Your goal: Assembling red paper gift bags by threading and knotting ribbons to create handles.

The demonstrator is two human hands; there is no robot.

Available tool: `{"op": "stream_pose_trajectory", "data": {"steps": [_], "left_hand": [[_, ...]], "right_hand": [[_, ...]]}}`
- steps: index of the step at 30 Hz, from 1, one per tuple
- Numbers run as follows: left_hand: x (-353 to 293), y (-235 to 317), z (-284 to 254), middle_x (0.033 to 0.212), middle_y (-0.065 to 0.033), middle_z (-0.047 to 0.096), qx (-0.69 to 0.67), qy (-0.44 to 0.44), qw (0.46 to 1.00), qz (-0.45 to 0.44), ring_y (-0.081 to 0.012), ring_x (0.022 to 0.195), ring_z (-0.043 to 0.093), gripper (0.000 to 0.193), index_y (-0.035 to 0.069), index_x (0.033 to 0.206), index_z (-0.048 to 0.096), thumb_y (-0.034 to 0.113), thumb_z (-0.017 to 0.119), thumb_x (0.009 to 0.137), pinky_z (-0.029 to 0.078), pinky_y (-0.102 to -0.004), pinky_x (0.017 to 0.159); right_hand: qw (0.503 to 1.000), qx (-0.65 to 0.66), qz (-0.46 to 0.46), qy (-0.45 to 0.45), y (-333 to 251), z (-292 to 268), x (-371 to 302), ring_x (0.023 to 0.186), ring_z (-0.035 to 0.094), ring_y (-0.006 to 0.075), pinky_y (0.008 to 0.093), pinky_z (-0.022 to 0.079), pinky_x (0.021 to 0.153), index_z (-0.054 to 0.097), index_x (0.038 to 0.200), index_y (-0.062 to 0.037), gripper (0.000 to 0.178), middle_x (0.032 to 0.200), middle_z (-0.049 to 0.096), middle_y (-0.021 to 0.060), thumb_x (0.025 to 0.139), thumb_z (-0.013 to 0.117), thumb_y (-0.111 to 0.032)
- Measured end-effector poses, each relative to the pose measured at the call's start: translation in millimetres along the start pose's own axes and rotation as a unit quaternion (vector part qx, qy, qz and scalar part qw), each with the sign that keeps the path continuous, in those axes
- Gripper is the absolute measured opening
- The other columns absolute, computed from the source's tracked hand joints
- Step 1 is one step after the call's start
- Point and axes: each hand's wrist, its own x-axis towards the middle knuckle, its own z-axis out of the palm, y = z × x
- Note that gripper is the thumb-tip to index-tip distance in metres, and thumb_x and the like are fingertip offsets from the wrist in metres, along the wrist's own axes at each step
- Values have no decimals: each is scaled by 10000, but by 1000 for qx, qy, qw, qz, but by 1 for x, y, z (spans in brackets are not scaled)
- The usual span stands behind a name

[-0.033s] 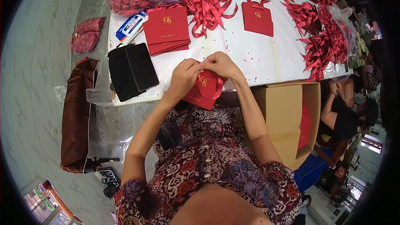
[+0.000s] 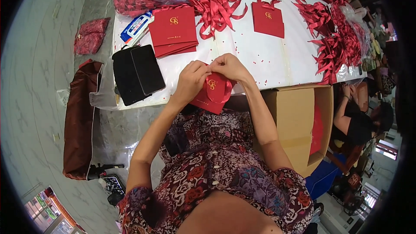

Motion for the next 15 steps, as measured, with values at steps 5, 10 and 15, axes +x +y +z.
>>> {"op": "stream_pose_trajectory", "data": {"steps": [5,10,15], "left_hand": [[1,-1,-3,824,-111,593,-14,15,999,-40,-286,753,601,127,16,863,651,24,742,775,494,-359,674],[1,-4,2,814,-111,577,-1,10,992,-124,-271,696,589,127,27,858,653,63,754,791,478,-365,632],[-3,-24,3,837,-108,615,18,0,985,-172,-266,707,604,171,40,886,673,163,760,805,479,-371,634]], "right_hand": [[996,53,35,65,-3,6,9,545,525,88,270,423,521,725,757,13,269,594,612,26,845,731,-240],[979,28,-38,198,10,-3,26,564,590,158,321,466,559,742,864,-10,283,660,659,70,856,715,-291],[951,-127,-27,282,0,-21,6,670,657,272,389,497,639,726,843,-15,336,726,693,117,867,676,-347]]}}
